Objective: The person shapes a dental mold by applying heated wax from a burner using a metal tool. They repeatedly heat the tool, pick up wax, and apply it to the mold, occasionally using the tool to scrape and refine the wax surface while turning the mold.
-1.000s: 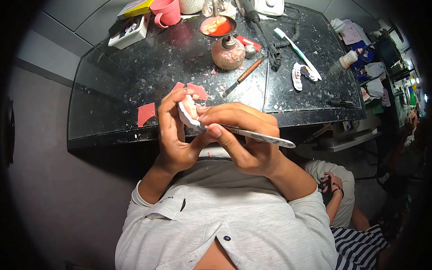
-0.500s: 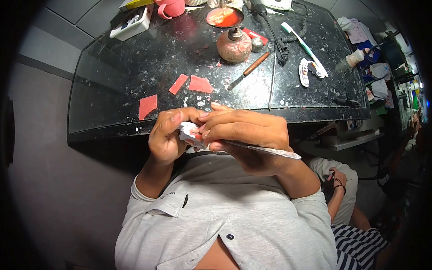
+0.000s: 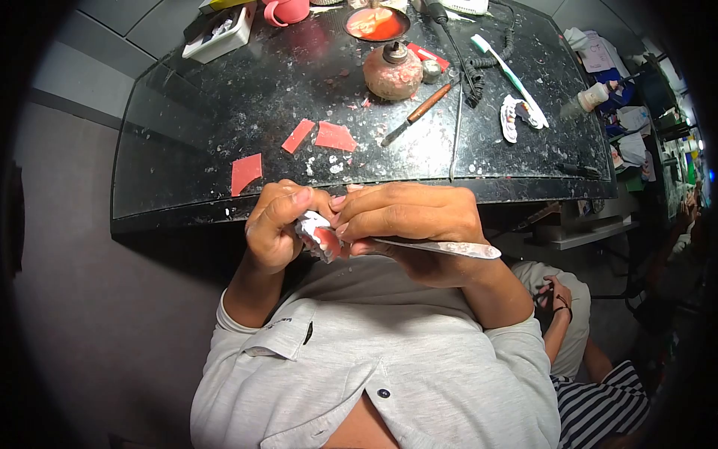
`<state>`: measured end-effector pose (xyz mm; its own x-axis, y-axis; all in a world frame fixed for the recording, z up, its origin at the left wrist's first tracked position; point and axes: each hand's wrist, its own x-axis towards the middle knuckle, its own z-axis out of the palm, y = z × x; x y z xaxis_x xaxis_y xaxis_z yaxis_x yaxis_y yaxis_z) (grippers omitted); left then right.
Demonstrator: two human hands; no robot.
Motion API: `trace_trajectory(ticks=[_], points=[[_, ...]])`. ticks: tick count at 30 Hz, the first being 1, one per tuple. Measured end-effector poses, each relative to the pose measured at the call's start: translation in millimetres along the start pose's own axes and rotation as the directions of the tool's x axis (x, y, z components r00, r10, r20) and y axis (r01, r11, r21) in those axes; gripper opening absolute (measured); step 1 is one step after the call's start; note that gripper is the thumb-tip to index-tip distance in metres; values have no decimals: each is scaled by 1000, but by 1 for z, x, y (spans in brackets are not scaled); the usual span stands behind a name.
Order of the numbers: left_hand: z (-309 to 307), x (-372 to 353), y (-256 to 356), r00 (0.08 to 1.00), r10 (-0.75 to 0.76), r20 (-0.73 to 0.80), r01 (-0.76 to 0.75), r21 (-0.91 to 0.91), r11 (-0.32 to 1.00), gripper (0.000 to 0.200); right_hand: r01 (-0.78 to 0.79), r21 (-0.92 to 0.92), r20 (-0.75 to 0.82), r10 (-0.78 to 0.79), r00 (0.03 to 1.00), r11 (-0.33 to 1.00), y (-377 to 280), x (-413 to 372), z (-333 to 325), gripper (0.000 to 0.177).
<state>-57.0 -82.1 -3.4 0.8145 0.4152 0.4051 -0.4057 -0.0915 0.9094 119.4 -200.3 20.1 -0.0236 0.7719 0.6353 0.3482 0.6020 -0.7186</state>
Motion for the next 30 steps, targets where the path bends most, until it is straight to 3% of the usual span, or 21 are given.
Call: trace_trajectory(ticks=[2,4,10,14,16,17,20,22,26,28,30], points=[[-1,-1,0,999,31,13,-31,17,999,43,0,4,-1,0,1000,1000,0,0,0,17],[-3,-1,0,994,94,47,-101,168,981,42,-17,6,12,17,1000,1000,0,-1,0,17],[-6,-3,-5,997,-16,70,16,-3,1000,40,-14,32,31,13,999,999,3,-1,0,17],[-3,-3,-8,998,44,51,-45,23,999,40,-22,35,23,21,1000,999,2,-1,2,16],[0,-7,-15,975,218,-32,-201,269,942,40,-29,27,4,29,1000,999,1,-1,3,15],[-1,-7,-15,975,219,-31,-202,269,942,40,-28,26,4,28,1000,999,1,-1,3,15],[-6,-6,-10,989,150,4,-147,224,964,38,-58,18,-3,58,998,998,-1,-3,4,15],[-6,-2,-1,999,-44,25,43,39,998,41,-56,39,-36,58,998,998,0,-4,6,19],[1,-3,0,996,-60,-65,58,-29,998,45,-47,45,-40,49,998,998,-1,-2,8,18],[0,-3,-2,980,-177,-88,159,-183,970,48,-18,72,-72,23,997,997,0,-2,11,17],[1,-7,-9,987,-94,-133,78,-118,990,48,-10,69,-79,15,997,998,0,-3,12,16]])
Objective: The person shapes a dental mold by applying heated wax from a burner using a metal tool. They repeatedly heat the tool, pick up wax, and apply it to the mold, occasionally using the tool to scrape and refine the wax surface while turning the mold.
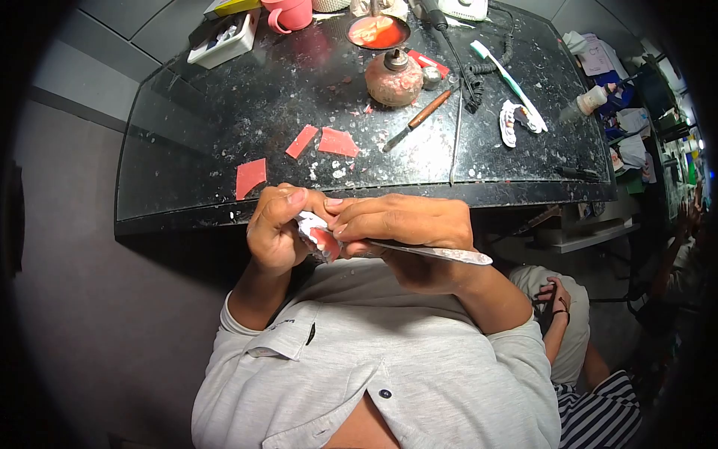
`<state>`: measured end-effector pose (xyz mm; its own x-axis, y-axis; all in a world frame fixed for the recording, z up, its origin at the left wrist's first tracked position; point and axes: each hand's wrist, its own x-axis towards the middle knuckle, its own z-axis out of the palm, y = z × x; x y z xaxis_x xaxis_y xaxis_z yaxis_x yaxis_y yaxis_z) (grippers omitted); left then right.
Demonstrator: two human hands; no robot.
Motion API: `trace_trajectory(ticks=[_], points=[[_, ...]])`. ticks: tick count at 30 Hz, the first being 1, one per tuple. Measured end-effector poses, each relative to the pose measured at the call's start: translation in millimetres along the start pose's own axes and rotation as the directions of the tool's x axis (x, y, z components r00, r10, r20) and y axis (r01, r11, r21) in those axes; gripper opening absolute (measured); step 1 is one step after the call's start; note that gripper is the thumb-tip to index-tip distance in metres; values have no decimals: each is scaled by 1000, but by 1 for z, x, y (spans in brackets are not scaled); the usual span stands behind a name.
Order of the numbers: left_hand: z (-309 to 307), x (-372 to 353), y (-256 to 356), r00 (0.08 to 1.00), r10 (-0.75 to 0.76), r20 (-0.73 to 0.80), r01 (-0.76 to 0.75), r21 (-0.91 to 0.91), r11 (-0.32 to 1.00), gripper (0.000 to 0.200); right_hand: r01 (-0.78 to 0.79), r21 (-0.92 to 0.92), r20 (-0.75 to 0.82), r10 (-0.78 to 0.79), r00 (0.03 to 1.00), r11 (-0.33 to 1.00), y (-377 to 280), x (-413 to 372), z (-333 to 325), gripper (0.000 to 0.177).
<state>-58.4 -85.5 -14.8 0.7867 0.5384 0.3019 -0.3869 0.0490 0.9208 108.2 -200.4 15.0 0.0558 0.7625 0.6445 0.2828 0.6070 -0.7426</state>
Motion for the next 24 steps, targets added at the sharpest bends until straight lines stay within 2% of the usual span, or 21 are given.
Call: trace_trajectory(ticks=[1,2,4,5,7,8,10,13,16,19,23,24], points=[[1,-1,-2,996,89,-29,-88,56,995,48,7,-2,-7,-7,1000,1000,0,0,1,16],[2,-3,-2,996,90,-28,-89,57,994,48,9,-3,-7,-9,1000,1000,-2,0,1,16],[6,-4,2,995,-35,-92,29,-65,997,49,-16,-27,-14,16,1000,1000,-5,0,2,16],[5,-3,1,995,-34,-92,28,-64,998,49,-14,-27,-14,14,1000,1000,-8,0,2,16],[0,0,-4,999,49,18,-47,-130,990,52,-24,-51,-1,24,1000,998,-11,1,2,14],[1,-1,-4,999,51,19,-48,-129,990,52,-22,-52,-1,22,1000,998,-11,1,2,14],[6,-4,-5,1000,-14,-10,9,-367,930,54,0,-78,1,0,1000,997,-11,-1,2,24],[9,-3,-6,1000,16,-24,-24,-411,911,55,32,-96,4,-32,999,995,-11,-1,5,14],[11,-4,-7,998,32,-53,-52,-435,899,56,-12,-154,12,14,1000,988,-19,-1,5,22],[14,-5,-10,994,68,-89,-104,-516,850,56,20,-162,1,-20,1000,987,-19,-1,8,20],[14,-9,-12,994,50,-97,-89,-469,879,56,66,-141,-29,-71,997,988,-15,-2,13,20],[15,-9,-13,993,49,-105,-97,-519,849,56,67,-153,-11,-70,997,986,-15,-2,12,17]])
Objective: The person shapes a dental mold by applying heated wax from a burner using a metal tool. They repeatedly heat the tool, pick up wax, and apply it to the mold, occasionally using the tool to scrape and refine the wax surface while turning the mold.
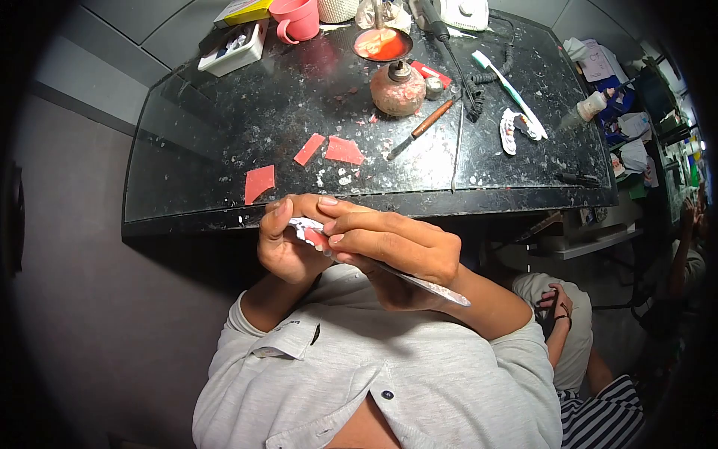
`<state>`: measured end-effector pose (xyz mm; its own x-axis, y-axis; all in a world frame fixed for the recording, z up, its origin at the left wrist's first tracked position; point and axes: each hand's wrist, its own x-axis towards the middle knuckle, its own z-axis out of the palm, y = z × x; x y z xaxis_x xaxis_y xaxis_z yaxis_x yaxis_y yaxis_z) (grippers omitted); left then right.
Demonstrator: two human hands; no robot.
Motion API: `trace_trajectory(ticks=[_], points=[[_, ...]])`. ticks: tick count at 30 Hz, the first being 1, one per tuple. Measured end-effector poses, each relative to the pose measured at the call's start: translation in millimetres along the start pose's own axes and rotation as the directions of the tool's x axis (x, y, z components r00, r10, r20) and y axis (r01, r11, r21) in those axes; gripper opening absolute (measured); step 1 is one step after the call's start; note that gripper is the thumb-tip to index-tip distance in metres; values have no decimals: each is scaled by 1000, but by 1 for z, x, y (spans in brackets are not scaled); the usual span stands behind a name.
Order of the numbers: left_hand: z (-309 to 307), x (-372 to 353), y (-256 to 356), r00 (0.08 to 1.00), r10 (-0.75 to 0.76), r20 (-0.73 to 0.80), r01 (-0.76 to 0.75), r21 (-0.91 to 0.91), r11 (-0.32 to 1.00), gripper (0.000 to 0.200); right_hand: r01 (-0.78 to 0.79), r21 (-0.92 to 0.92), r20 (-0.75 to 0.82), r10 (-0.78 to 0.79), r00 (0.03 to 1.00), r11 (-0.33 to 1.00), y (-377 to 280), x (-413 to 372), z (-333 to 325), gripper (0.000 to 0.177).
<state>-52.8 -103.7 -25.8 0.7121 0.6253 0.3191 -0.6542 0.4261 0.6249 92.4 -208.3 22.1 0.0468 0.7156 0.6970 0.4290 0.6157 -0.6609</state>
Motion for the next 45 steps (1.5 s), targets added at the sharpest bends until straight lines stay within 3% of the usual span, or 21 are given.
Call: trace_trajectory(ticks=[5,7,11,13,14,15,17,19,21,23,24,25,28,32,34,38,45], points=[[1,-2,-3,999,-17,-43,10,-165,986,56,29,-35,3,-29,1000,999,4,-1,1,14],[-5,-2,-4,993,-114,-7,108,-276,955,56,63,-31,2,-63,998,998,8,-1,1,15],[-3,2,-6,982,-186,-27,164,-356,920,57,97,-70,13,-96,995,993,17,-4,-4,16],[-4,3,-2,971,-230,-70,225,-74,972,59,43,-62,-82,-48,996,997,23,-10,-9,10],[-4,5,0,971,-231,-66,226,-74,971,59,21,46,-184,-12,983,999,29,-12,-12,9],[-5,9,2,984,-175,-36,179,141,974,58,25,140,-299,18,954,990,26,-8,-12,12],[-8,15,7,994,-92,64,43,538,842,60,-3,271,-423,122,898,963,25,-4,-17,17],[-11,14,8,984,-128,123,27,608,794,69,-19,374,-444,197,874,927,29,-3,-26,21],[-6,13,4,981,110,157,-192,833,519,69,-13,416,-402,197,894,909,29,-3,-31,20],[-8,13,3,983,104,153,-185,826,532,78,-89,453,-371,278,886,887,24,-3,-23,18],[-9,15,3,967,137,216,-254,876,410,79,-77,356,-374,218,901,931,22,0,-17,14],[-9,15,3,946,161,282,-317,906,279,80,-82,170,-277,128,952,982,25,-3,-23,9],[-8,15,-9,938,253,237,-322,863,388,80,-113,152,-216,145,966,982,20,-4,-12,7],[-9,12,-12,937,272,221,-314,873,372,79,-131,155,-218,163,962,979,23,-5,-6,9],[-6,13,-12,909,339,243,-326,920,216,78,-147,146,-204,175,963,978,21,-6,-6,9],[-2,13,-13,887,387,252,-334,928,163,77,-144,166,-203,176,963,976,22,-7,-3,9],[3,10,-9,861,398,317,-323,945,-55,75,-129,240,-214,182,960,962,23,-7,0,11]])
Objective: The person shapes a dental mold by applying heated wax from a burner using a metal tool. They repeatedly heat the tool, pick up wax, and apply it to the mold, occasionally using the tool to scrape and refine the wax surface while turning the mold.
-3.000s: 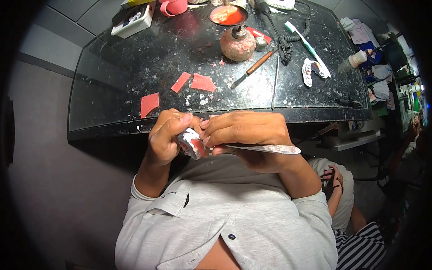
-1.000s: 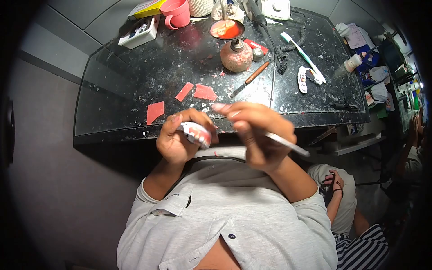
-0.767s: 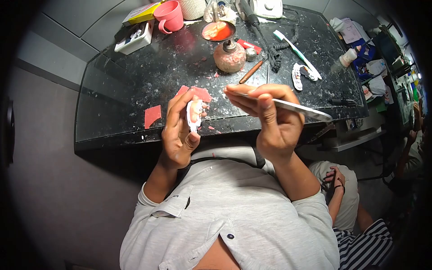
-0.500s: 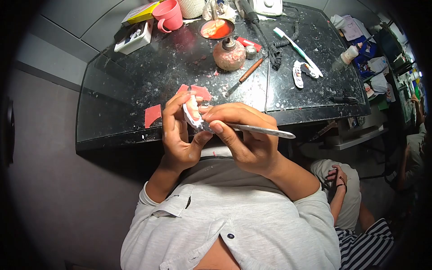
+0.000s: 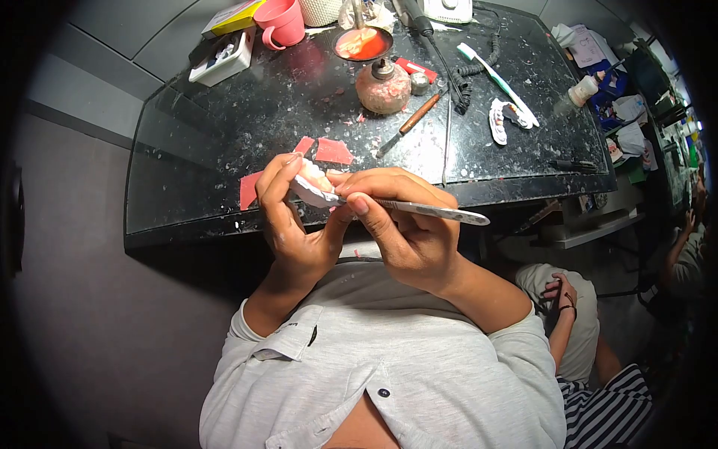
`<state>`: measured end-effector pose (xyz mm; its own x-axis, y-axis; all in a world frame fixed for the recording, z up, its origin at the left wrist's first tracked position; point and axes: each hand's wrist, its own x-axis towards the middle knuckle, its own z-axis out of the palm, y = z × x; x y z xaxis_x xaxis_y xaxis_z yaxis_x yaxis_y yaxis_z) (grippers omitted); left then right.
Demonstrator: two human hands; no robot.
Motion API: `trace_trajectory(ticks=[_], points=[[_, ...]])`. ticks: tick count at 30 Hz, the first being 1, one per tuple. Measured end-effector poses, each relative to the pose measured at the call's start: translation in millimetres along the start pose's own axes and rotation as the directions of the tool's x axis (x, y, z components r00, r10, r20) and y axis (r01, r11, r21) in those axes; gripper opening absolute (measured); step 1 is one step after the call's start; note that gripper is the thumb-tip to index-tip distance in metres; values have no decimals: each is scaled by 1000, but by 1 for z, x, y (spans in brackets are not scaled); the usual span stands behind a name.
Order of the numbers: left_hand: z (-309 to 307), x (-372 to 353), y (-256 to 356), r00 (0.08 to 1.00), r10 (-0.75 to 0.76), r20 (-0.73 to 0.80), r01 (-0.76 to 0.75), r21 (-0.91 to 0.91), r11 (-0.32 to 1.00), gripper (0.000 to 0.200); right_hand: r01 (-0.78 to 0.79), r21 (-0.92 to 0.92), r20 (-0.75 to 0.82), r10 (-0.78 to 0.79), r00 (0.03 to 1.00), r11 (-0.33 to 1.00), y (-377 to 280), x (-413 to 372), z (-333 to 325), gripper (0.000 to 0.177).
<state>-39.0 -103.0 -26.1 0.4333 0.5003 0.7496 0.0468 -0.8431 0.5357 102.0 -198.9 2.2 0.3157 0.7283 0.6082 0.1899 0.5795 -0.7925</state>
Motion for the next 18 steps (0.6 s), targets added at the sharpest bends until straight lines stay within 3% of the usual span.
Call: trace_trajectory(ticks=[7,18], points=[[-2,6,4,996,94,0,-94,99,991,73,15,-47,1,-15,1000,999,-2,2,-2,11],[-1,6,6,998,58,-7,-58,57,997,71,-8,-2,-6,8,1000,1000,0,0,-1,11]])
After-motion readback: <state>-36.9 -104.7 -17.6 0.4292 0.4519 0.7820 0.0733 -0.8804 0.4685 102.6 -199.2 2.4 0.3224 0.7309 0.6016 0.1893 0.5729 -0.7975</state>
